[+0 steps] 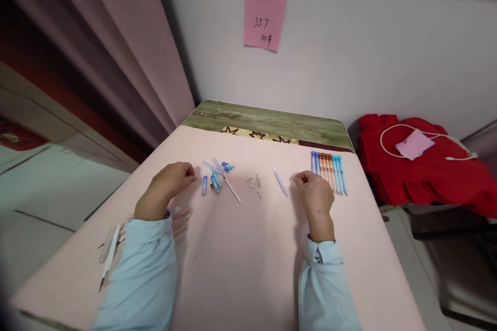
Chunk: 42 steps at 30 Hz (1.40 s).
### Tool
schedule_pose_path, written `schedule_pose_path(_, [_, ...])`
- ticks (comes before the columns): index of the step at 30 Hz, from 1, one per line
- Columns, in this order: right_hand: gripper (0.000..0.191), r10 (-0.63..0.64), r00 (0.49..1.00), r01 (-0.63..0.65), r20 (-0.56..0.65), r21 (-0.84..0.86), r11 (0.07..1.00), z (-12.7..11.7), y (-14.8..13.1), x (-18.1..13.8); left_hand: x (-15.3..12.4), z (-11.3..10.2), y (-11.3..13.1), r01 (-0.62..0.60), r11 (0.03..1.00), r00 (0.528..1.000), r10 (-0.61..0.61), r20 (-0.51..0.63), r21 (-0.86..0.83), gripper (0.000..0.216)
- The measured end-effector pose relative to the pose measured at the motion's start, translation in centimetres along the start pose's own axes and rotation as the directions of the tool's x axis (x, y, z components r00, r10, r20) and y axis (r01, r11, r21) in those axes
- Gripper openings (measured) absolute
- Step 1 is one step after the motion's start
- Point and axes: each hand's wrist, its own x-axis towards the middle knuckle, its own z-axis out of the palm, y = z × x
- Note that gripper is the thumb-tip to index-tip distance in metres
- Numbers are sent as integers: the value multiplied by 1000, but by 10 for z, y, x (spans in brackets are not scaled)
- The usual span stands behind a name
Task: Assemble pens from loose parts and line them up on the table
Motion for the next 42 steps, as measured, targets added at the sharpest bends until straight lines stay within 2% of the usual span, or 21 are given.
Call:
schedule_pose_path(4, [21,51,998,-50,39,-40,998,-3,1,1,5,2,-1,19,1000,1000,-19,4,23,19])
schedule_pose_path(15, [21,64,990,-47,125,-134,990,-4,-4,-1,3,2,-4,-8,1000,1000,8,-14,21,23])
schedule_pose_path(20, [22,20,992,-5,127,-114,993,-2,-9,-4,3,4,-3,-54,997,999,54,-4,-60,13])
schedule_pose_path(23, [22,-4,993,15,116,-97,995,0,-9,-5,4,10,-1,-52,978,998,61,36,-203,11])
schedule_pose_path(26, [22,-19,995,27,99,-80,996,1,-8,-5,5,15,3,20,942,989,30,143,-335,34])
schedule_pose_path(28, [22,-22,995,29,95,-78,997,2,-9,-6,7,20,4,58,933,979,16,202,-355,47])
schedule_pose_path(31, [22,-35,994,43,102,-83,996,2,-11,-6,11,27,4,48,935,973,36,230,-353,48])
schedule_pose_path(35, [22,-37,994,44,103,-72,996,2,-16,-7,19,36,1,-21,947,977,88,195,-321,39])
schedule_pose_path(42, [17,-150,979,157,141,-46,986,14,-44,-21,15,29,11,-109,987,989,120,91,-120,16])
